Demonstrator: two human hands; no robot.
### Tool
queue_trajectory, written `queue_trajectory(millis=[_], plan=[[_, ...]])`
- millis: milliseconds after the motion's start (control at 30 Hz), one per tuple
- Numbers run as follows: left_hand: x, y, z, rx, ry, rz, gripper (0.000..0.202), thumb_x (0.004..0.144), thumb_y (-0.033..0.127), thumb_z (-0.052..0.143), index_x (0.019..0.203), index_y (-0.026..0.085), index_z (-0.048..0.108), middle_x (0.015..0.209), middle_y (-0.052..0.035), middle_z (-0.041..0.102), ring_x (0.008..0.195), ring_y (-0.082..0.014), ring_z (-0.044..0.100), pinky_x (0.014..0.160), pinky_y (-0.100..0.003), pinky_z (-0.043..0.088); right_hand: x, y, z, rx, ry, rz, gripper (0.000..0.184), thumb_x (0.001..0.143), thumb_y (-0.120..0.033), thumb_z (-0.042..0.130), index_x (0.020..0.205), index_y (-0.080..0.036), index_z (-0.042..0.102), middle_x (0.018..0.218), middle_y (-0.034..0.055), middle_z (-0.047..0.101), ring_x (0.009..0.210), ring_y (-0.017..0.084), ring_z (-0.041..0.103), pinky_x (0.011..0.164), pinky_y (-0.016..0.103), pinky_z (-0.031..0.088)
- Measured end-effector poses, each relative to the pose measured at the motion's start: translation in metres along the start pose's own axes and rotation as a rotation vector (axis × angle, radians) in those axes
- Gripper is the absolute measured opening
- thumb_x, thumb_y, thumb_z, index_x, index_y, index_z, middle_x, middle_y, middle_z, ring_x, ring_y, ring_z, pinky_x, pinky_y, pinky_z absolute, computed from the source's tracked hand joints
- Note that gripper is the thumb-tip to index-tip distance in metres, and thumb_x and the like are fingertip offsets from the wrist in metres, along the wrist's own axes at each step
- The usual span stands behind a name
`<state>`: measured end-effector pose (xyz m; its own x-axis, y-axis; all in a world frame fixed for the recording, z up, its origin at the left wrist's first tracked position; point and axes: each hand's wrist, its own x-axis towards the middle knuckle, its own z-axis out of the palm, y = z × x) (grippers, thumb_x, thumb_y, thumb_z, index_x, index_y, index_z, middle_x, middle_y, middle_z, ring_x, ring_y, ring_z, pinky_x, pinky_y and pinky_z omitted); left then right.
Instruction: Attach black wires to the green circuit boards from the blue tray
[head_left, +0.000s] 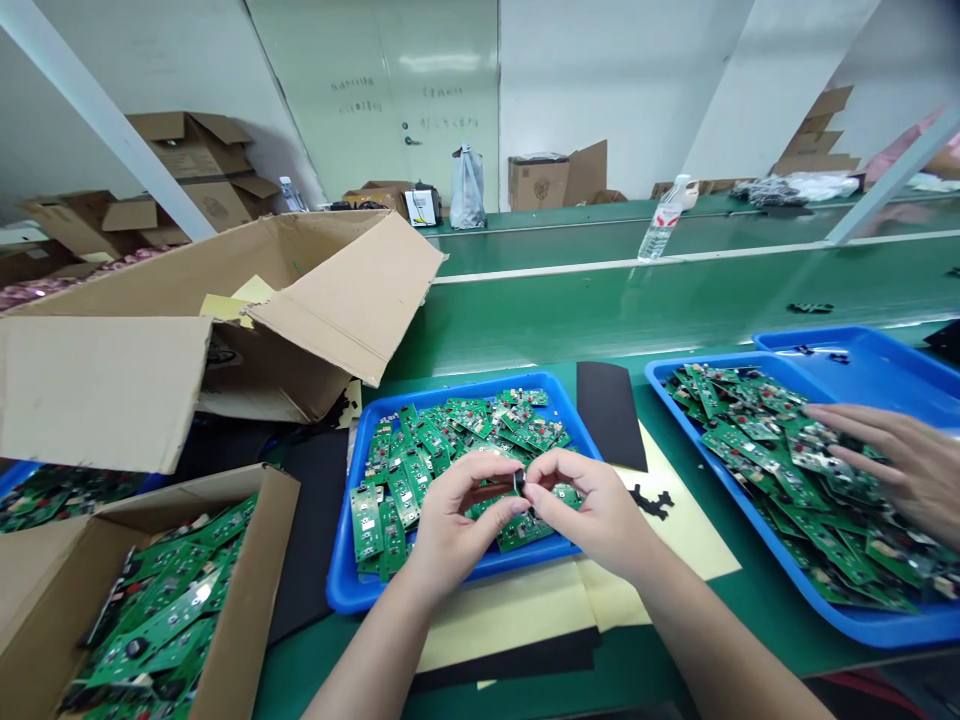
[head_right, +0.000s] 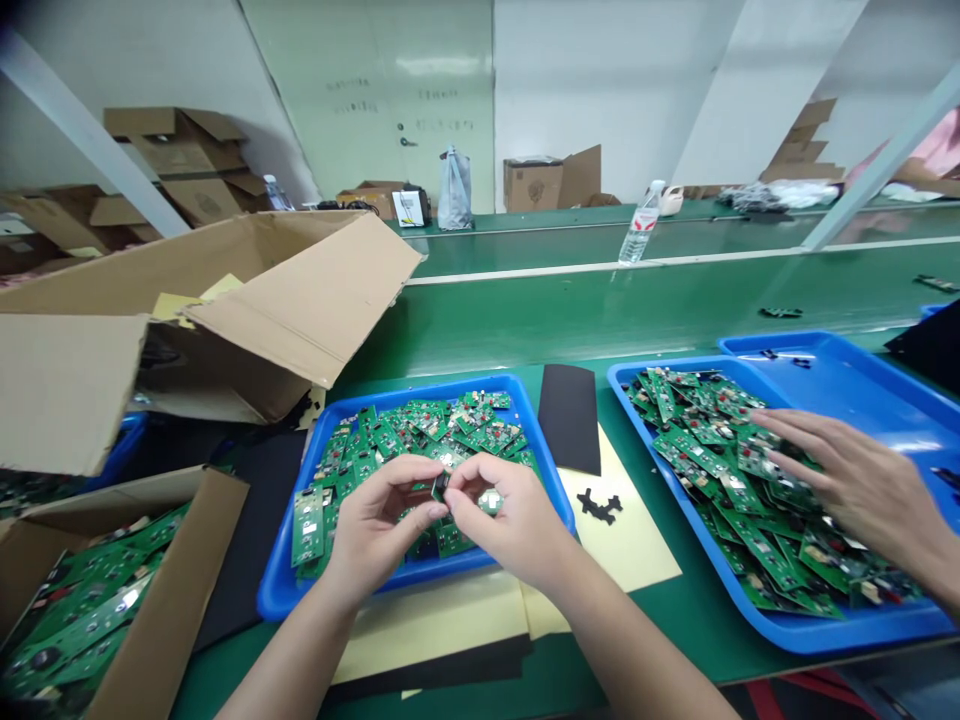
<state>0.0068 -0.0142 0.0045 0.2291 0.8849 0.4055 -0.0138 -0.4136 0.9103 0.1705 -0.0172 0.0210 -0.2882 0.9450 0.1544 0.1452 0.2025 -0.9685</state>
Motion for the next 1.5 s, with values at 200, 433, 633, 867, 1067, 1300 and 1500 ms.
queue_trajectory(millis=[200, 433, 633, 867, 1067, 1300, 1500], plan=[[-0.002, 0.002, 0.001, 0.049, -0.051, -0.037, 0.030, 0.080, 0.012, 0.059, 0.108, 0.024, 0.061, 0.099, -0.0045, 0.067, 0.089, -0.0156, 0.067, 0.074, -0.023, 0.058, 0.001, 0.002, -0.002, -0.194, 0.029, -0.146, 0.009, 0.079, -0.018, 0.049, 0.073, -0.019, 0.055, 0.063, -0.0005, 0.059, 0.058, 0.012, 0.055, 0.055, 0.022, 0.045], [-0.001, -0.005, 0.005, 0.180, 0.024, 0.003, 0.023, 0.078, 0.013, 0.057, 0.100, 0.018, 0.064, 0.089, -0.0055, 0.070, 0.078, -0.0160, 0.070, 0.065, -0.022, 0.059, 0.002, 0.008, 0.001, -0.414, 0.089, -0.359, 0.012, 0.083, -0.015, 0.047, 0.074, -0.018, 0.056, 0.063, 0.0003, 0.059, 0.055, 0.012, 0.055, 0.053, 0.022, 0.044], [0.003, -0.008, -0.001, 0.479, 0.020, 0.199, 0.021, 0.078, 0.014, 0.059, 0.096, 0.019, 0.067, 0.090, -0.0051, 0.074, 0.078, -0.0171, 0.071, 0.072, -0.027, 0.059, 0.004, 0.017, 0.003, -0.634, 0.164, -0.547, 0.018, 0.086, -0.013, 0.045, 0.072, -0.017, 0.057, 0.062, 0.0029, 0.060, 0.056, 0.014, 0.055, 0.055, 0.026, 0.043], [0.007, -0.005, -0.007, 0.645, -0.011, 0.398, 0.018, 0.079, 0.011, 0.058, 0.094, 0.018, 0.066, 0.083, -0.0067, 0.073, 0.075, -0.0161, 0.069, 0.070, -0.027, 0.058, 0.004, 0.018, 0.003, -0.660, 0.094, -0.474, 0.021, 0.090, -0.016, 0.042, 0.076, -0.017, 0.059, 0.066, 0.0050, 0.062, 0.060, 0.016, 0.057, 0.057, 0.028, 0.044], [0.005, -0.006, -0.006, 0.722, 0.000, 0.464, 0.018, 0.080, 0.012, 0.057, 0.095, 0.019, 0.065, 0.079, -0.0061, 0.072, 0.071, -0.0156, 0.068, 0.064, -0.026, 0.057, 0.002, 0.020, 0.012, -0.678, 0.125, -0.405, 0.023, 0.088, -0.018, 0.043, 0.073, -0.020, 0.059, 0.066, 0.0049, 0.063, 0.059, 0.016, 0.058, 0.057, 0.028, 0.044], [0.002, -0.005, -0.002, 0.771, 0.021, 0.461, 0.018, 0.080, 0.009, 0.054, 0.091, 0.018, 0.066, 0.073, -0.0050, 0.070, 0.065, -0.0154, 0.066, 0.061, -0.026, 0.055, 0.006, 0.031, 0.008, -0.824, 0.210, -0.214, 0.019, 0.082, -0.016, 0.044, 0.066, -0.019, 0.054, 0.058, 0.0038, 0.058, 0.053, 0.017, 0.055, 0.052, 0.028, 0.040], [0.002, -0.001, 0.001, 0.546, 0.173, 0.144, 0.014, 0.078, 0.014, 0.059, 0.088, 0.017, 0.068, 0.080, -0.0051, 0.071, 0.068, -0.0146, 0.067, 0.059, -0.024, 0.057, 0.012, 0.022, -0.009, -0.201, 0.051, 0.064, 0.009, 0.079, -0.028, 0.053, 0.081, -0.020, 0.051, 0.074, 0.0022, 0.059, 0.066, 0.015, 0.059, 0.060, 0.028, 0.049]])
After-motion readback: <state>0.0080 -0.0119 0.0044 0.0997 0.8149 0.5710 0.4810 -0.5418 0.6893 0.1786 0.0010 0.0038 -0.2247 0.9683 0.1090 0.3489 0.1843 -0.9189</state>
